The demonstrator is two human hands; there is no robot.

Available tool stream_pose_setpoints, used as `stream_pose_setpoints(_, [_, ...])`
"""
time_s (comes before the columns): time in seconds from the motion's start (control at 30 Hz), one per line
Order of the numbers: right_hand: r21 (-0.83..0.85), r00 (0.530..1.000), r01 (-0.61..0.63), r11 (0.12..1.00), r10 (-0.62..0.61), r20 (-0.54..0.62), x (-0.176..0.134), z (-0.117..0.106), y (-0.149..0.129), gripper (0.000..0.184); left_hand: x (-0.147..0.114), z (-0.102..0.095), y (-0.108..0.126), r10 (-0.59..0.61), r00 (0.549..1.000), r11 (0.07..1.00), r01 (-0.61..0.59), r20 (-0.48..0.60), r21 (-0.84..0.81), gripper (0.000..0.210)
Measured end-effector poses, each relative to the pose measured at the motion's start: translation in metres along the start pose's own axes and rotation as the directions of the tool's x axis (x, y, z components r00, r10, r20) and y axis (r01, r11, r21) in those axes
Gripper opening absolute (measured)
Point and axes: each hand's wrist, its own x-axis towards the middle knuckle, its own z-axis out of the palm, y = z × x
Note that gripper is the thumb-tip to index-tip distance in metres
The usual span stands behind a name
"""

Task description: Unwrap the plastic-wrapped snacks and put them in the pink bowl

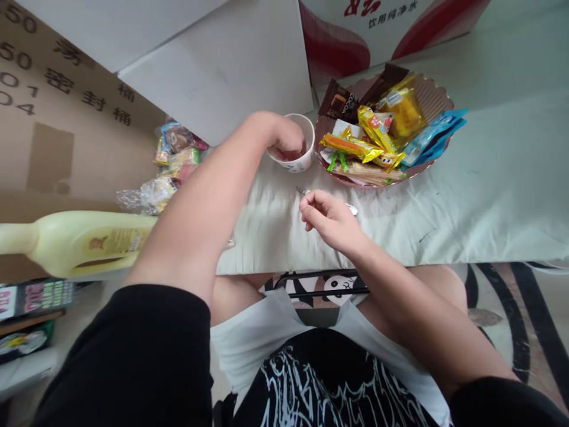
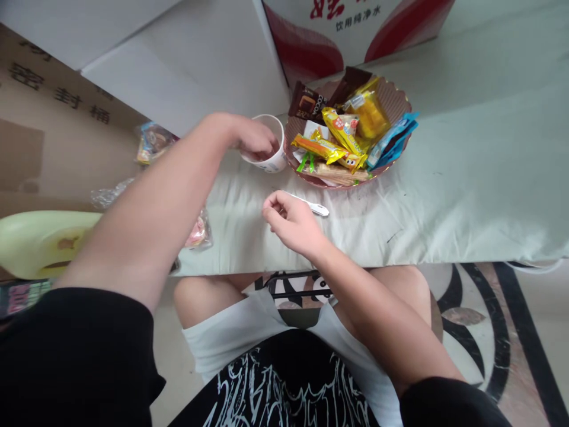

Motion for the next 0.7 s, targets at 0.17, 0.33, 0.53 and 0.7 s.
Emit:
stream_pose_setpoints(0.17, [-0.050,0.999,0.013,0.999,-0.015,-0.040,-0.005,-0.007,-0.006,0.018,-0.038,-0.036,-0.036,-0.052,0.990,0.997,0.058,-0.135,0.041,0.011])
stream_pose_setpoints(0.33, [-0.093,0.998,0.022,0.995,-0.028,-0.061,-0.006,-0.005,-0.004,0.018,-0.115,-0.066,-0.095,-0.210,0.923,0.943,0.278,-0.321,0.182,0.020])
stream_pose_setpoints(0.53, [-0.236,0.996,0.032,0.971,-0.052,-0.079,-0.001,0.004,0.010,0.016,-0.168,-0.054,-0.117,-0.380,0.900,0.842,0.432,-0.213,0.322,0.063])
stream_pose_setpoints(0.7, [-0.480,0.979,0.077,0.874,-0.156,-0.128,-0.001,0.000,0.018,0.011,-0.168,-0.057,-0.122,-0.420,0.881,0.886,0.450,-0.216,0.111,0.064])
